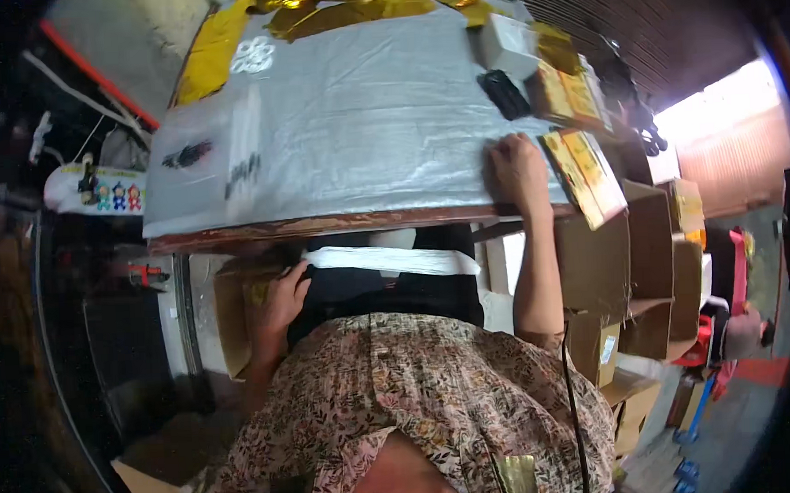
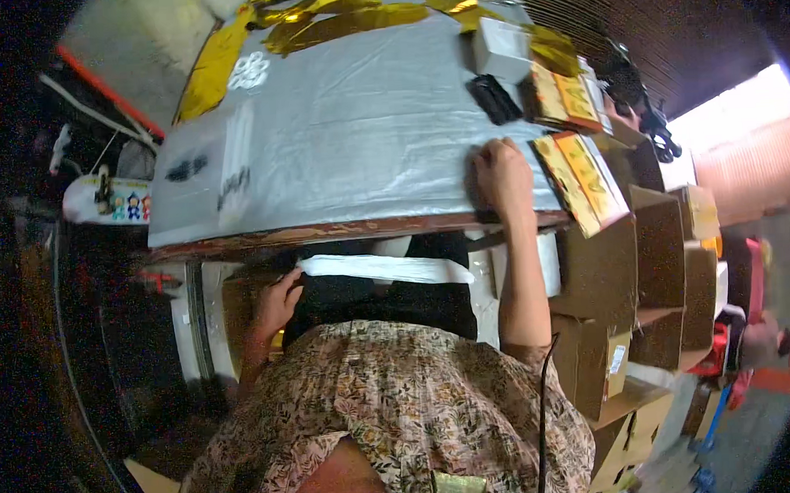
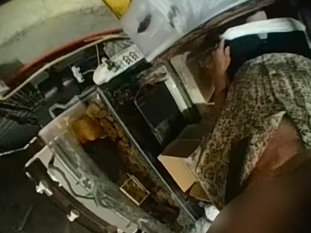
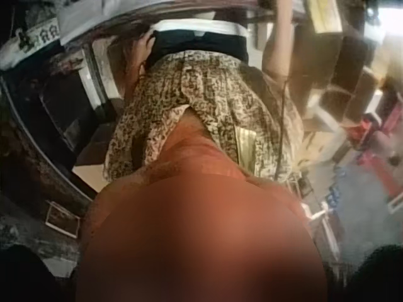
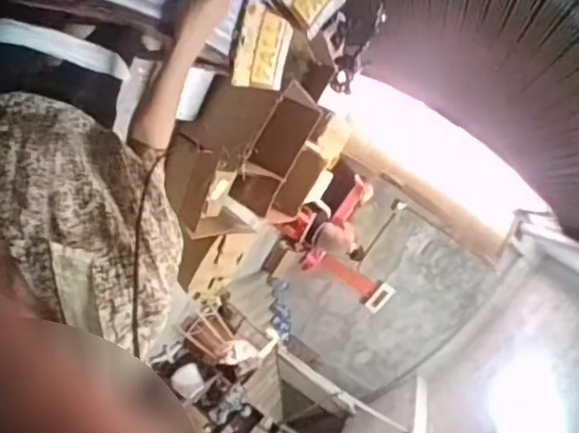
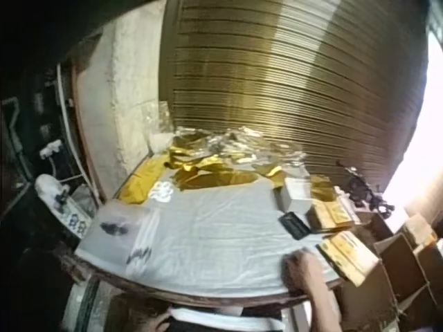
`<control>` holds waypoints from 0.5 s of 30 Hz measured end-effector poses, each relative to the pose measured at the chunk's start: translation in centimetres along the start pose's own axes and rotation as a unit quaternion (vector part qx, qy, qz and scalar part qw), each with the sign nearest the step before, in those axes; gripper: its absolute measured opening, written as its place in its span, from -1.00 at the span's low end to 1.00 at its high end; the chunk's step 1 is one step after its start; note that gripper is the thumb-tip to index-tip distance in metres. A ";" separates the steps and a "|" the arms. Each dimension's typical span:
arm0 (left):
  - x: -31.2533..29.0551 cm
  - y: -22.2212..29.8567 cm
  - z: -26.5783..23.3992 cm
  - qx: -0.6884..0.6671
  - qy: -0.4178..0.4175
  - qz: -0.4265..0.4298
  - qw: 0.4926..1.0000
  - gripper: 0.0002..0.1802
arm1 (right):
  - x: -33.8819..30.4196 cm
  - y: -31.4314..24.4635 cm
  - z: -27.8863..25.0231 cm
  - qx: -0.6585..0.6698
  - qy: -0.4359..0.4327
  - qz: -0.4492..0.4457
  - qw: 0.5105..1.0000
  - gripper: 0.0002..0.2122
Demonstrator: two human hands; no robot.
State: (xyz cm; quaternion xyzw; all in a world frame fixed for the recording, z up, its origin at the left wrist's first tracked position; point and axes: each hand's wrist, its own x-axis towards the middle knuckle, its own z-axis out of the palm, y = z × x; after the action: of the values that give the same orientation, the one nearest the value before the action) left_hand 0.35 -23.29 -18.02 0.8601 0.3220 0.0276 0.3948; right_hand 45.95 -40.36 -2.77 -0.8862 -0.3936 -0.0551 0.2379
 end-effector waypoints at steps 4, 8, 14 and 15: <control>0.2 -1.1 0.3 -0.048 -0.042 -0.044 0.997 -0.43 | 1.4 -0.1 0.1 0.023 -0.031 -0.015 0.999 -0.81; -0.2 -1.5 -0.4 -0.014 -0.074 -0.090 0.993 -0.45 | 8.4 0.1 -1.7 0.075 0.128 -0.049 0.988 -0.81; -0.2 -0.8 -1.3 -0.065 -0.115 -0.083 0.988 -0.40 | 19.6 6.1 -4.5 -0.060 0.212 -0.049 0.974 -0.79; -0.7 -0.5 -2.0 -0.066 -0.106 -0.094 0.988 -0.40 | 19.6 3.9 -3.3 -0.049 0.207 -0.057 0.976 -0.79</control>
State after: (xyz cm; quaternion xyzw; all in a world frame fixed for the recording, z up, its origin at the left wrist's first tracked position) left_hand -1.11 -22.10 -16.87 0.7962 0.3552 -0.0803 0.4832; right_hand 62.44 -30.97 4.27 -0.8425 -0.3825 -0.2695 0.2671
